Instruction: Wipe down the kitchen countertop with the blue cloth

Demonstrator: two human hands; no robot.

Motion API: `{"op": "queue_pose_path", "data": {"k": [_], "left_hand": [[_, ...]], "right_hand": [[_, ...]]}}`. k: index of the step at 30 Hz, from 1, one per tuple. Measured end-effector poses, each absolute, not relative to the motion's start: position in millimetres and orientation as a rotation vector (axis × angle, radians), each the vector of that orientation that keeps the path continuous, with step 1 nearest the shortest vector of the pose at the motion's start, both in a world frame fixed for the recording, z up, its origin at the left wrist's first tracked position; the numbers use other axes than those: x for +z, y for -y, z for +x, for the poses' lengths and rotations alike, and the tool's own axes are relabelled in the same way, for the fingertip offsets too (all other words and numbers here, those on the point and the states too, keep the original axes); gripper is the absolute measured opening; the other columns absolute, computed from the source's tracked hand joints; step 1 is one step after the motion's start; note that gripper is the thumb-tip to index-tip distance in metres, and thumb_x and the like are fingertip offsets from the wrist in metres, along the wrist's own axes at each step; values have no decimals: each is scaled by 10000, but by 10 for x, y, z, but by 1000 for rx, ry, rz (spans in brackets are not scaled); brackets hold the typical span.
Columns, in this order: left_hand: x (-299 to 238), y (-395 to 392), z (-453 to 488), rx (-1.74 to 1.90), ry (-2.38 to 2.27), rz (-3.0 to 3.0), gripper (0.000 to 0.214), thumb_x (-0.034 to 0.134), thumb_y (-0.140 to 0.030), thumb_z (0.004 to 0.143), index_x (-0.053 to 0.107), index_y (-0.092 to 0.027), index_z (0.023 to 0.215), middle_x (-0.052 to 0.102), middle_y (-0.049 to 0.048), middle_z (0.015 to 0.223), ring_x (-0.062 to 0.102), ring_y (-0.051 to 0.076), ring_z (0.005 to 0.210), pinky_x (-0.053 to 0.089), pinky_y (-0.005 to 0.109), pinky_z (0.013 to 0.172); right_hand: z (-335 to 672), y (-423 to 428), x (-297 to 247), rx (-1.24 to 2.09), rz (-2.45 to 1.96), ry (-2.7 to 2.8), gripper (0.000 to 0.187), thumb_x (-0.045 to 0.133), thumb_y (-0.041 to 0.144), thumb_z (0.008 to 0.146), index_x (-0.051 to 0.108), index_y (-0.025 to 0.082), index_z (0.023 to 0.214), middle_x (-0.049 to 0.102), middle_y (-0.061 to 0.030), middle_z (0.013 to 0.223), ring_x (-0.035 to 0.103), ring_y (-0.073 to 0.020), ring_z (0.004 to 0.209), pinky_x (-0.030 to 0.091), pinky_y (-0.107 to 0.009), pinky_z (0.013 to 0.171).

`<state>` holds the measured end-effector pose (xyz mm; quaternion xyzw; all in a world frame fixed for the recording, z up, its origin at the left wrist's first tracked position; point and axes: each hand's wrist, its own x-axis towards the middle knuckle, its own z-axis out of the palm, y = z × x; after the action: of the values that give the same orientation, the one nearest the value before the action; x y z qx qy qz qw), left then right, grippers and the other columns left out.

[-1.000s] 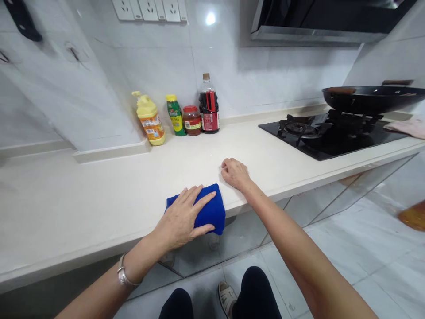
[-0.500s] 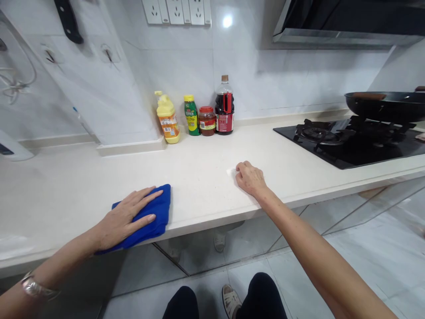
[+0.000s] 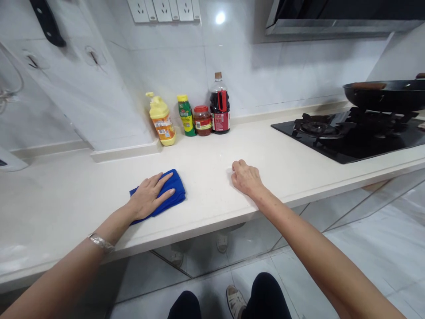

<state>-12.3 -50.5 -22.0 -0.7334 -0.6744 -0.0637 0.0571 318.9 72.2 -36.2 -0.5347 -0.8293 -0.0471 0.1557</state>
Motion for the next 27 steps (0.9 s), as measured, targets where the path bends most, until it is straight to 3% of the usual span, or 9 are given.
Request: {"op": "queue_pose_path", "data": {"k": [6, 15, 18, 22, 27], "left_hand": [[-219, 128, 242, -159, 2087, -2197, 877, 187, -757, 947, 307, -190, 1605, 368, 235, 1601, 386, 417, 1453, 298, 595, 1171], [-168, -16, 606, -286, 2022, -2401, 803, 255, -733, 961, 316, -256, 1604, 323, 169, 1647, 310, 376, 1512, 231, 583, 1234], [-116, 2, 398, -396, 1996, -2472, 708, 251, -658, 999, 402, -256, 1562, 440, 114, 1592, 401, 293, 1470, 282, 503, 1242], [-96, 39, 100, -459, 2142, -2177, 528, 310, -472, 1028, 625, -209, 1360, 621, 87, 1416, 537, 248, 1334, 400, 402, 1178], [-86, 65, 47, -573, 2283, -1815, 496, 264, -292, 1013, 671, -161, 1263, 678, 153, 1248, 581, 322, 1241, 506, 481, 1033]], "right_hand": [[3176, -729, -344, -102, -1530, 2364, 277, 444, 188, 937, 615, 175, 1155, 645, -124, 1193, 647, -246, 916, 391, -321, 699], [3191, -782, -365, -62, -1504, 2303, 260, 469, 178, 906, 618, 201, 1118, 672, -88, 1166, 639, -222, 912, 394, -311, 725], [3212, -804, -394, -54, -1484, 2280, 258, 479, 171, 901, 630, 197, 1109, 674, -84, 1147, 638, -218, 902, 415, -308, 725], [3207, -778, -378, -71, -1380, 2261, 322, 480, 124, 883, 634, 184, 1159, 661, -94, 1175, 647, -214, 903, 469, -318, 767], [2804, -539, -213, -53, -1114, 2233, 387, 440, 95, 895, 625, 142, 1231, 659, -127, 1229, 651, -222, 1012, 501, -347, 929]]}}
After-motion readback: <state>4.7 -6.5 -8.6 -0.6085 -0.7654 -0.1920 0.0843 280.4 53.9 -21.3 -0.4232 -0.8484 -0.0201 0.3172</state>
